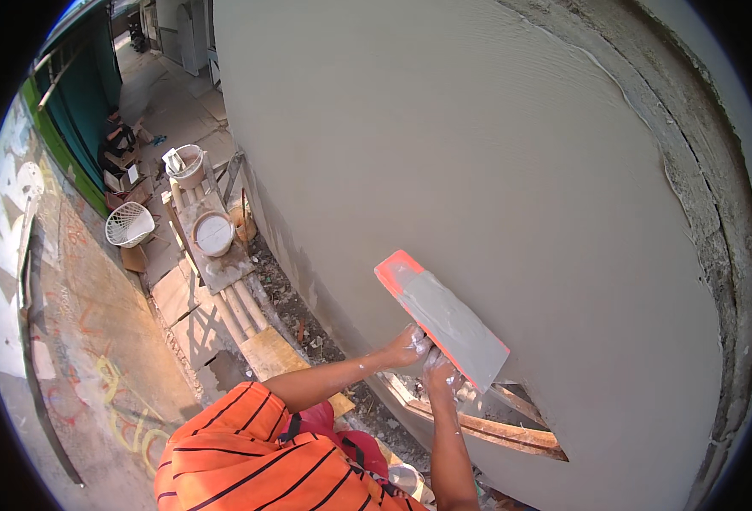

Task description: The person applies plaster to a wall using a trowel and a hawk. They repeatedly scoop plaster from a bucket, transfer it to the hawk, and smooth it onto the wall surface.

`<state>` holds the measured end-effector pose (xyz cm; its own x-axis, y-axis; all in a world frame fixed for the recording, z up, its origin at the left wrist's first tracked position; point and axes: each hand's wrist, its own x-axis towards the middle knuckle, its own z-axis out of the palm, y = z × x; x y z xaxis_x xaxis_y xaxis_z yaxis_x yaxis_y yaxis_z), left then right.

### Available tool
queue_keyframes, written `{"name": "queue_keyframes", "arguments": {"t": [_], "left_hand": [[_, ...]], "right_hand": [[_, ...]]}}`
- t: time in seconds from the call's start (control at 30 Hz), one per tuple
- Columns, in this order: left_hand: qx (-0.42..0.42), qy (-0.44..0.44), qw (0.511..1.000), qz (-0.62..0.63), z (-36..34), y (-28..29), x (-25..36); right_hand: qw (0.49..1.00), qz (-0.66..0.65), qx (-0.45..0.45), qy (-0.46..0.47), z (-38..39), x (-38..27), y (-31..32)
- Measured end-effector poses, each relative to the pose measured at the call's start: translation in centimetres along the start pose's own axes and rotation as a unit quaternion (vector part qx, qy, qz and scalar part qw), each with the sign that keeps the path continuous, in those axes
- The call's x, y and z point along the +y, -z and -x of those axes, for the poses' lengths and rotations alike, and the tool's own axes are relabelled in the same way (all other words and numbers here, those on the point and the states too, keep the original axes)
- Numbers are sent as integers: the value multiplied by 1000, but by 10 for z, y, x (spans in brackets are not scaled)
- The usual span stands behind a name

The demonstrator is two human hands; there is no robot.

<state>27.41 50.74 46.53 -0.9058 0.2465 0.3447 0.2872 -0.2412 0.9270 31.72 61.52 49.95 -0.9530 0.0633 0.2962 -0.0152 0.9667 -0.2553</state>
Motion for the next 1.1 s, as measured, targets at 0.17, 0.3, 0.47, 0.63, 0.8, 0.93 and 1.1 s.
{"name": "queue_keyframes", "arguments": {"t": [0.17,0.3,0.47,0.63,0.8,0.93,1.1], "left_hand": [[10,32,999,-41,-3,-7,5],[-4,46,999,12,-2,-1,21],[77,-16,997,18,5,-9,20],[17,44,999,-12,-12,24,19],[12,16,1000,-6,-32,75,23],[26,41,999,-11,-56,135,47],[10,73,997,-27,-96,223,70]], "right_hand": [[998,28,-48,-16,-8,-3,22],[982,107,-156,11,-4,-3,34],[986,106,-93,89,3,27,8],[974,94,82,187,-20,-6,-9],[987,-21,88,132,-52,-60,-17],[993,-90,63,39,-89,-128,-24],[986,-133,91,45,-142,-204,-40]]}}
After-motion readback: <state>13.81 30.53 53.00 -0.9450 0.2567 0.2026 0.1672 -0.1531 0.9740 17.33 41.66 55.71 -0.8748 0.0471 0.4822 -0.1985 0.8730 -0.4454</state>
